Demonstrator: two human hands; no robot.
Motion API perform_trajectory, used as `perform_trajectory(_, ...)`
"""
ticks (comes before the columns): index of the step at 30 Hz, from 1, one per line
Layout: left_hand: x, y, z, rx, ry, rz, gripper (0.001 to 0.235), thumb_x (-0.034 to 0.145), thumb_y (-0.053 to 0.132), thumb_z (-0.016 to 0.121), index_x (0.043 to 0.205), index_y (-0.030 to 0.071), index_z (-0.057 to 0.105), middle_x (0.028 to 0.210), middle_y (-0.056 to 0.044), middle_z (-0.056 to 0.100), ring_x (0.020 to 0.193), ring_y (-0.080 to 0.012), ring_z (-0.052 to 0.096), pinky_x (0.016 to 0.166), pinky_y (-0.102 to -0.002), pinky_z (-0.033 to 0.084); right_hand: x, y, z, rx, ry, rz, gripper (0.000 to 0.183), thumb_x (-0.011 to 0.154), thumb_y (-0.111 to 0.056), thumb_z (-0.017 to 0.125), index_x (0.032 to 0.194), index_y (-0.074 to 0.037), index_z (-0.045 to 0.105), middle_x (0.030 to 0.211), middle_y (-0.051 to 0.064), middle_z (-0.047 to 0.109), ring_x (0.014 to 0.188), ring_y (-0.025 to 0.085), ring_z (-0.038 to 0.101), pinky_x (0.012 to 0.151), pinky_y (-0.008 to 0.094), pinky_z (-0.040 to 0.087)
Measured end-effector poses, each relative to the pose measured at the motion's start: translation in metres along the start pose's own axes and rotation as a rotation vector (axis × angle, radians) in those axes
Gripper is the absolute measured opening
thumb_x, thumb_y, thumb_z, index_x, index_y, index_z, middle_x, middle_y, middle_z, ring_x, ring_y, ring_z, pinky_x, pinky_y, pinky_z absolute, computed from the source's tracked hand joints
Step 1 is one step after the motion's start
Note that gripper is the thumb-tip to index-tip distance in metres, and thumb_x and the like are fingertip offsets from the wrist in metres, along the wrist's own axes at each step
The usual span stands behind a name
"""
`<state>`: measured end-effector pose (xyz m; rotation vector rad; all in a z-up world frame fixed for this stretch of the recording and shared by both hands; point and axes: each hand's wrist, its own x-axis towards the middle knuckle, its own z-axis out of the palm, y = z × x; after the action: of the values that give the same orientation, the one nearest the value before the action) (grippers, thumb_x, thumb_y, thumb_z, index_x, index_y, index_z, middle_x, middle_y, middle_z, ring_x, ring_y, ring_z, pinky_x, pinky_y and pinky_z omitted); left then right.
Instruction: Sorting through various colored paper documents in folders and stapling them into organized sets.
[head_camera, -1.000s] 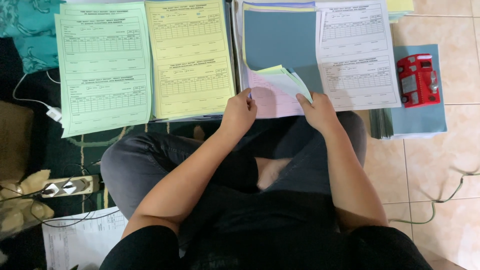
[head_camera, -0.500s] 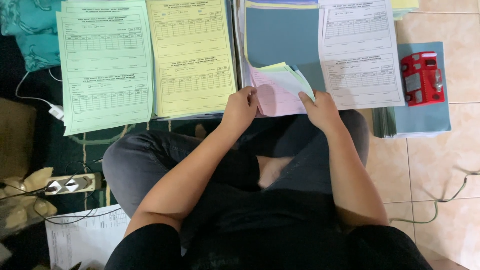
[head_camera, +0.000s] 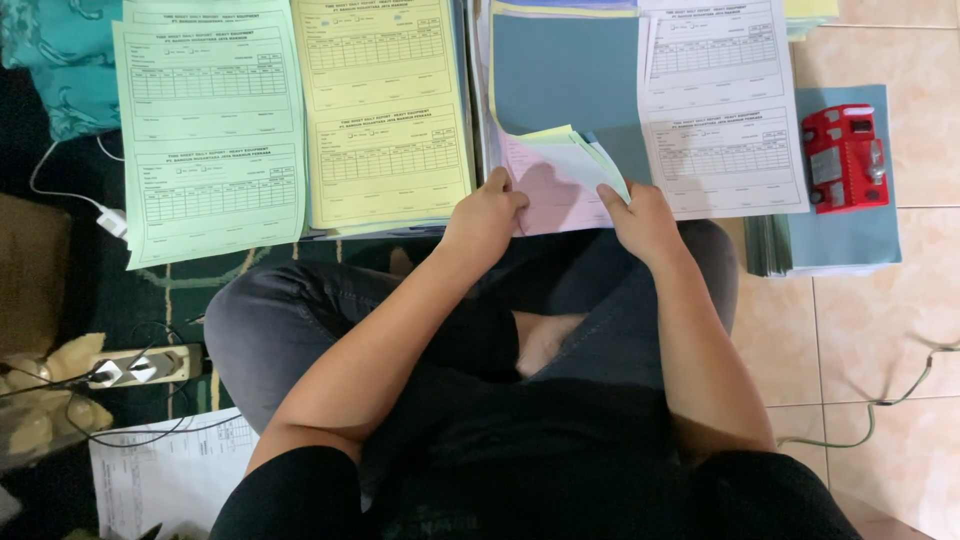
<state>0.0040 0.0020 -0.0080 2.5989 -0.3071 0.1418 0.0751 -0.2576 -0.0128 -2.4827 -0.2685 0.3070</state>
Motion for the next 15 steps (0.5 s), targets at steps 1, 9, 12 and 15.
perform_trajectory(1,0.001,0.002,-0.003,0.0,0.0,-0.001,0.022,0.088,0.001,0.071,0.104,0.014,0.079,0.102,-0.009,0.058,0.083,-0.0348,0.075,0.072,-0.039,0.065,0.0,0.002,0.001,0.0,-0.001,0.0,0.055,0.115,-0.041,0.052,0.094,0.008,0.068,0.064,0.014,0.058,0.058,0.025,0.059,0.054,0.039,0.046)
perform_trajectory(9,0.009,-0.011,-0.018,-0.015,-0.151,0.145,0.027,0.089,-0.001,0.069,0.112,0.012,0.075,0.111,-0.01,0.06,0.089,-0.0319,0.074,0.074,-0.04,0.062,0.006,0.015,0.005,-0.02,-0.031,0.046,0.057,0.115,-0.042,0.051,0.114,0.012,0.067,0.078,0.021,0.066,0.073,0.03,0.067,0.064,0.04,0.051)
perform_trajectory(12,0.007,-0.01,-0.034,-0.063,-0.238,0.201,0.034,0.087,-0.006,0.066,0.117,0.007,0.073,0.117,-0.014,0.062,0.098,-0.039,0.071,0.078,-0.047,0.061,0.003,0.003,0.0,-0.045,-0.038,0.05,0.062,0.115,-0.043,0.049,0.12,0.017,0.064,0.084,0.027,0.067,0.079,0.034,0.069,0.065,0.044,0.052)
perform_trajectory(15,0.007,-0.011,-0.041,-0.127,-0.273,0.226,0.031,0.087,-0.004,0.066,0.113,0.009,0.075,0.115,-0.015,0.062,0.1,-0.0389,0.07,0.081,-0.046,0.06,-0.002,-0.001,-0.002,-0.053,-0.045,0.065,0.067,0.116,-0.046,0.047,0.125,0.019,0.061,0.09,0.027,0.068,0.084,0.034,0.07,0.07,0.044,0.054)
